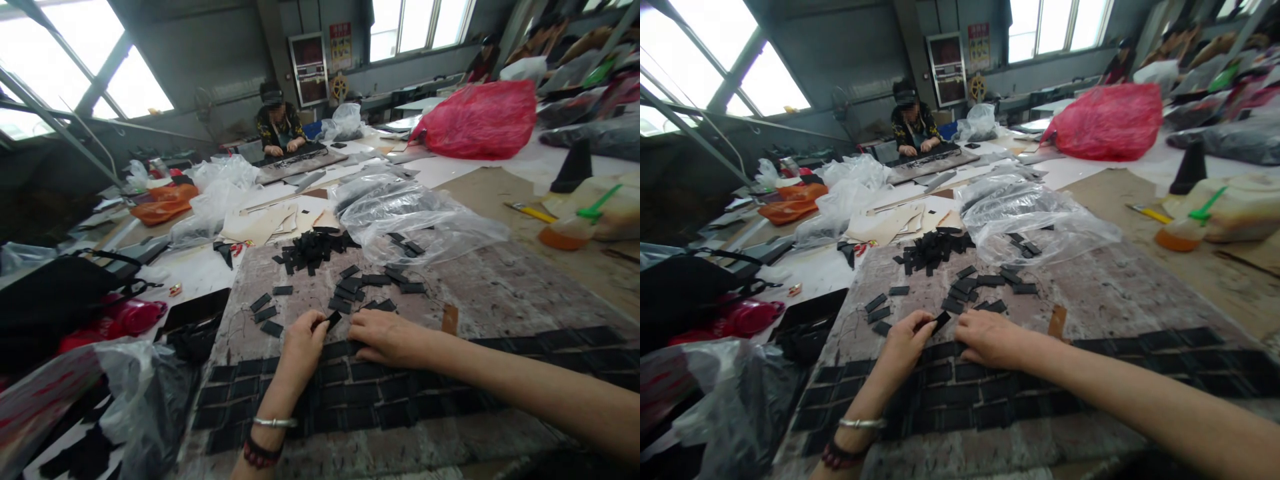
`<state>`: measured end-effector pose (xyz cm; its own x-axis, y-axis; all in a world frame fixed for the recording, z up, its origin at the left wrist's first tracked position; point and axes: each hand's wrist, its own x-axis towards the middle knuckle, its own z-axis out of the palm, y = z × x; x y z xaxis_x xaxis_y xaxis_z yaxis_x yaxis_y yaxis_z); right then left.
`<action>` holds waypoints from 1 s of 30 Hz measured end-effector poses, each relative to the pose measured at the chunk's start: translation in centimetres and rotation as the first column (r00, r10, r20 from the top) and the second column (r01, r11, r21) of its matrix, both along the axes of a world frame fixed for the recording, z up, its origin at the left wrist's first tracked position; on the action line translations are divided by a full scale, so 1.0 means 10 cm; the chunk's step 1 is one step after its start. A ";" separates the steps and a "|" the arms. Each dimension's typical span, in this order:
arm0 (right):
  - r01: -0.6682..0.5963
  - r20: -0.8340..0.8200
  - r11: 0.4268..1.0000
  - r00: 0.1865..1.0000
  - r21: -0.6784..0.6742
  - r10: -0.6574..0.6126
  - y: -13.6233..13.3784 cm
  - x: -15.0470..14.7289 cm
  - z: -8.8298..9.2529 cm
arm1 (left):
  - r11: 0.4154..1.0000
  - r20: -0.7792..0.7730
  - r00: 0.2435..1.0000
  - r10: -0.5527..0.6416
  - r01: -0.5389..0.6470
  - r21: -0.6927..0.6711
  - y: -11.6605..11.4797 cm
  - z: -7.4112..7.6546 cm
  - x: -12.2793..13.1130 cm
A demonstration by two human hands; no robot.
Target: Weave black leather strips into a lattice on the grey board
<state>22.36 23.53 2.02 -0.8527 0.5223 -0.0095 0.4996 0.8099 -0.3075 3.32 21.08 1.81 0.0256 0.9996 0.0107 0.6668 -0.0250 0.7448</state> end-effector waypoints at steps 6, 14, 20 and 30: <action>0.151 -0.245 0.988 0.958 -0.017 -0.151 -0.04 -0.04 0.04 | 0.996 0.195 0.978 -0.070 0.080 -0.043 -0.11 0.11 0.03; 0.275 -0.396 0.870 0.805 -0.408 -0.441 0.02 -0.10 0.18 | 0.979 0.225 0.960 -0.165 0.187 -0.083 -0.13 0.23 0.08; 0.354 -0.329 0.813 0.783 -0.462 -0.528 0.05 0.17 0.13 | 0.988 -0.028 0.987 -0.157 0.157 -0.002 -0.26 -0.02 0.00; 0.549 -0.078 0.683 0.749 -0.482 -0.657 0.01 0.52 -0.16 | 0.966 -0.297 0.928 -0.224 0.252 0.058 -0.37 -0.34 -0.12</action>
<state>27.59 23.59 0.42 -0.3559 0.9142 -0.1936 0.7050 0.1267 -0.6978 2.12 17.42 -1.62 0.2787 0.9585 0.0606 0.8163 -0.2696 0.5108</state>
